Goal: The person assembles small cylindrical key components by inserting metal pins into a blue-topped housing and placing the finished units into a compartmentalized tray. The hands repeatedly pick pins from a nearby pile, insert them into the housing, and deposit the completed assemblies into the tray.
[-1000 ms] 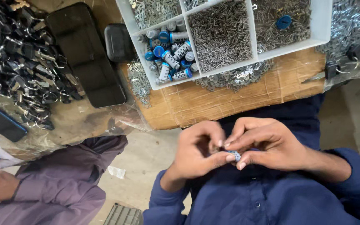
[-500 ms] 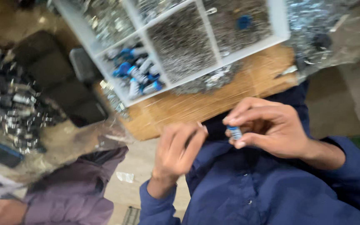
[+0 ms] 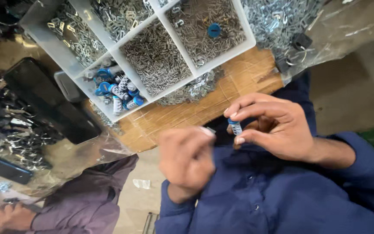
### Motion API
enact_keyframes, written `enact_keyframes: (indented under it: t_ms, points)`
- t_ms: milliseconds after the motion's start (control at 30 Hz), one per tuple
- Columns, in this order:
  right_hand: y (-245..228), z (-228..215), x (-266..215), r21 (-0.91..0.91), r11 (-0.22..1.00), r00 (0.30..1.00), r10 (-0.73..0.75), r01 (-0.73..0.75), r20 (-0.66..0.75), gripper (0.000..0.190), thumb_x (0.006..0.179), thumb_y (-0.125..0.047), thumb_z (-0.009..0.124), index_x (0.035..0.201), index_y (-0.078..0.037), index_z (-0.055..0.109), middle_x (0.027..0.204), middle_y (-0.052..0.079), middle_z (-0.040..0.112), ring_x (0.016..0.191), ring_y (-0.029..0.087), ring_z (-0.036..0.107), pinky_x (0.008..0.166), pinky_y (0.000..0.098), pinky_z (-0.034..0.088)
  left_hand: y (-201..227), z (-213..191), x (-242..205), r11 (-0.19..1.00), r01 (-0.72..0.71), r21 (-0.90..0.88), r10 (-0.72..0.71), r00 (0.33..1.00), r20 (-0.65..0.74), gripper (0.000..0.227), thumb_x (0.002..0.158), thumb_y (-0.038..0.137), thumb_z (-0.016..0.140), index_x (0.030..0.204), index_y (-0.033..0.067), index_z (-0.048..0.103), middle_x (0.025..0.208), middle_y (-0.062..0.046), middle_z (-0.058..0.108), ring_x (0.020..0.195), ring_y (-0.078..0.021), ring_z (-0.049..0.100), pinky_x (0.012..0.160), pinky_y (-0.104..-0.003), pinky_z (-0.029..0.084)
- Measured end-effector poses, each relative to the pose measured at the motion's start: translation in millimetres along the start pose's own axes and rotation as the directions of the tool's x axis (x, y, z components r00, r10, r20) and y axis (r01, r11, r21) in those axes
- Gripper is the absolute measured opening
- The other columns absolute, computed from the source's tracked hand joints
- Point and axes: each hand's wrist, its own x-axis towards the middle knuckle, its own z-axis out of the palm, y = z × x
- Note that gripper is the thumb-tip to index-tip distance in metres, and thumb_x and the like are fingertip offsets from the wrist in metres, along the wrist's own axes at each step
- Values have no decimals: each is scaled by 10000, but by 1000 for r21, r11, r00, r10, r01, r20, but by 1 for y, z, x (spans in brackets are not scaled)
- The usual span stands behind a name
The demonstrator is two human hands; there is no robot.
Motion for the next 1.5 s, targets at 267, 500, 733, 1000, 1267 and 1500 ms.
enact_keyframes:
  t_ms: [267, 500, 733, 1000, 1267, 1500]
  points:
    - [5, 0, -7, -78, 993, 995, -84, 87, 47, 337, 852, 112, 775, 1175, 30, 724, 1248, 168, 677, 1056, 160, 704, 845, 240, 623, 9, 6, 8, 984, -74, -163, 87, 993, 75, 287, 836, -60, 773, 1086, 49, 685, 1046, -81, 681, 939, -279, 638, 845, -367, 530]
    - [18, 37, 5, -102, 995, 988, 34, -19, 148, 348, 808, 73, 792, 1146, -4, 748, 1146, 137, 689, 925, 153, 735, 760, 240, 627, -21, -42, -31, 987, -135, -84, 144, 983, 114, 388, 801, -52, 763, 1170, 57, 714, 1094, -61, 650, 986, -266, 590, 847, -362, 520]
    - [17, 56, 26, -241, 959, 877, -18, 152, 479, 296, 807, 1, 826, 1092, -51, 768, 1058, 76, 719, 926, 124, 743, 776, 235, 605, -36, -58, -53, 426, 419, -801, -297, 902, 314, 260, 824, -83, 802, 950, 71, 635, 978, -47, 589, 845, -186, 522, 715, -256, 426]
    - [22, 69, 25, 86, 983, 948, 130, -161, 290, 304, 833, 128, 745, 1126, 52, 720, 1184, 184, 664, 953, 195, 746, 815, 305, 686, -53, -69, -40, 930, 262, 257, -231, 962, -146, 278, 1059, 194, 678, 1269, 24, 616, 1112, -107, 598, 1019, -286, 594, 909, -396, 491]
    - [10, 55, 20, 76, 992, 970, 82, -102, 231, 314, 832, 148, 724, 1133, 63, 701, 1197, 207, 648, 996, 242, 763, 818, 339, 712, -60, -67, -38, 845, 340, 413, -275, 938, -210, 566, 1088, 402, 623, 1474, -4, 538, 1140, -139, 579, 1058, -328, 567, 942, -451, 478]
    - [9, 44, 14, 70, 992, 964, 80, -101, 255, 316, 840, 160, 721, 1140, 61, 709, 1197, 201, 659, 960, 231, 771, 790, 320, 690, -56, -62, -34, 852, 293, 433, -256, 956, -143, 674, 1047, 474, 636, 1486, -15, 488, 1142, -159, 565, 1078, -343, 534, 965, -472, 443]
